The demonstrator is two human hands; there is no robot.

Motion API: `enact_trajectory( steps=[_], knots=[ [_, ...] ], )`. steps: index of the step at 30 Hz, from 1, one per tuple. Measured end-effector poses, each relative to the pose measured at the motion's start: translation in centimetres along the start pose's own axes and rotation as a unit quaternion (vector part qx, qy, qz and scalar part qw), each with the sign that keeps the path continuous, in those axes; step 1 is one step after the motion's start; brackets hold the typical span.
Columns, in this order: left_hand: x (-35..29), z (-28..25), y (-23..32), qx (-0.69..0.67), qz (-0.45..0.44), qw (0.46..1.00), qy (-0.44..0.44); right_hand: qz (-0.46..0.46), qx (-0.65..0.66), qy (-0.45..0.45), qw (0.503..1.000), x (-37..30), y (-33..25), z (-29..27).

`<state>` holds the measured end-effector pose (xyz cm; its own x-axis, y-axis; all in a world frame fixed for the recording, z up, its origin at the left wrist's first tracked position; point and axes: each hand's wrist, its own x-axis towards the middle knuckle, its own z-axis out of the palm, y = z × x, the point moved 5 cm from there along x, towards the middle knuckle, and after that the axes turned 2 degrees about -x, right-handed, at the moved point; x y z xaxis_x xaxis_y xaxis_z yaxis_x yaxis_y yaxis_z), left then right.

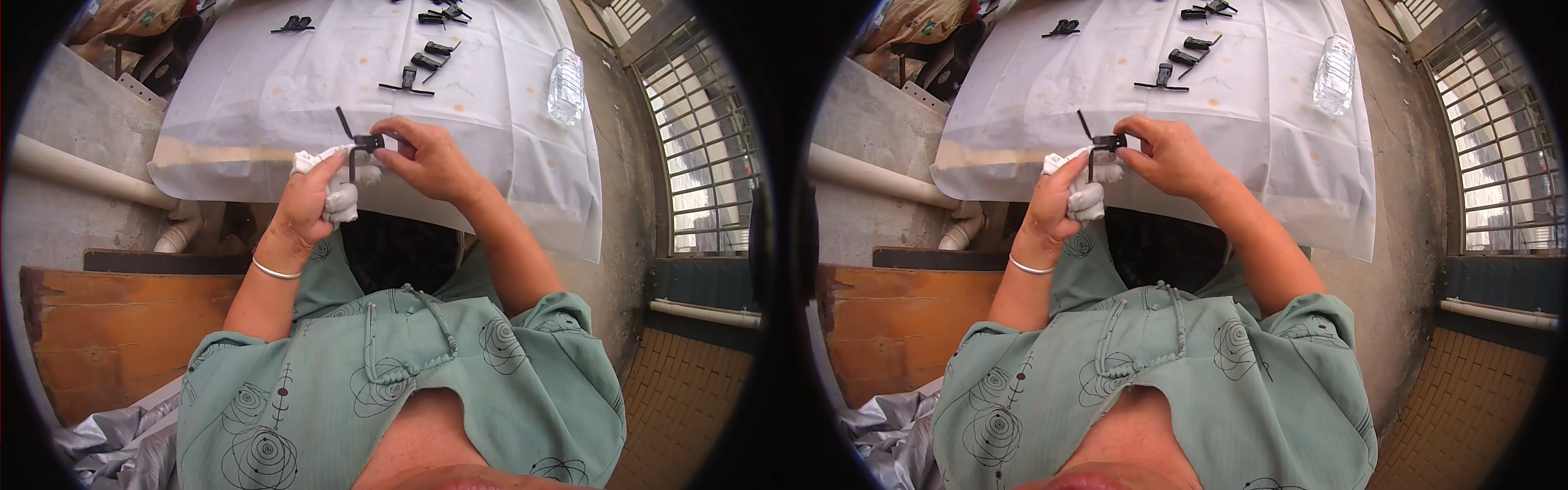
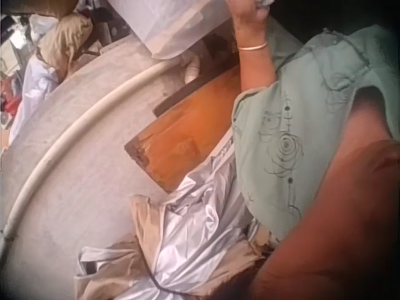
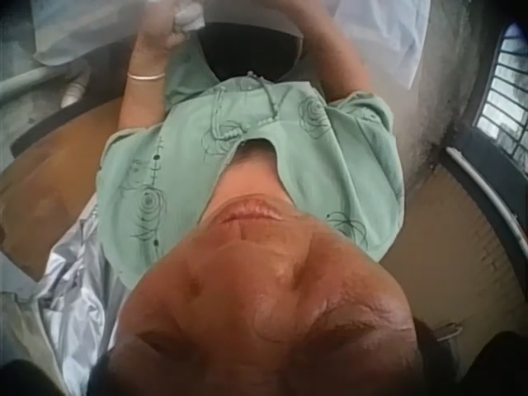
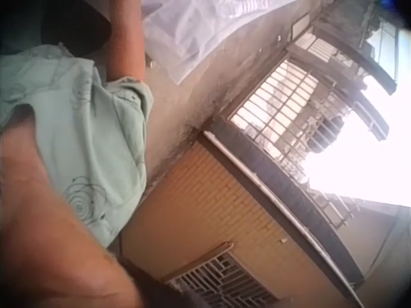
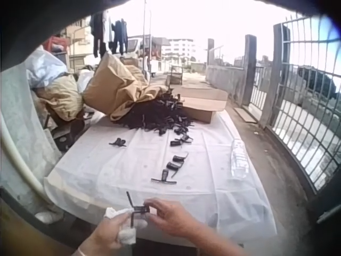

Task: The recorder is sitting at a workbench assembling small black plastic components by hand.

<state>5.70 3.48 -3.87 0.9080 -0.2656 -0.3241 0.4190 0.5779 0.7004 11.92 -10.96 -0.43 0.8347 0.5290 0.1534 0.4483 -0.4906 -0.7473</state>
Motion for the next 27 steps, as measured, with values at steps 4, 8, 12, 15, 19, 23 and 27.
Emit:
enact_trajectory(
  steps=[4, 8, 12, 15, 19, 23, 27],
  knots=[
    [0.5, 1.5, -1.1, -0.121, -0.055, 0.982, -0.138, -0.211, -0.065, 0.045, 0.974, -2.7, -2.3, -1.4],
    [0.1, 4.0, -0.3, 0.024, 0.051, 0.997, -0.058, -0.221, -0.011, 0.077, 0.972, -4.0, -4.0, -2.9],
    [0.0, 5.4, 0.2, 0.136, 0.226, 0.961, 0.078, -0.21, 0.0, 0.181, 0.961, -4.9, -4.7, -2.3],
    [-0.9, 6.0, 0.5, 0.239, 0.215, 0.947, 0.002, -0.075, 0.113, 0.195, 0.971, -4.3, -3.1, -2.0],
    [-1.2, 6.1, 0.2, 0.222, 0.204, 0.952, -0.046, -0.001, 0.265, 0.133, 0.955, -3.2, -1.3, -1.6],
    [-1.0, 6.3, 0.3, 0.265, 0.237, 0.935, 0.019, -0.045, 0.222, 0.093, 0.97, -4.1, -1.6, -1.7],
    [-0.9, 6.2, 0.2, 0.359, 0.301, 0.881, 0.064, -0.045, 0.12, 0.082, 0.988, -4.1, -1.7, -1.2]
  ],
)
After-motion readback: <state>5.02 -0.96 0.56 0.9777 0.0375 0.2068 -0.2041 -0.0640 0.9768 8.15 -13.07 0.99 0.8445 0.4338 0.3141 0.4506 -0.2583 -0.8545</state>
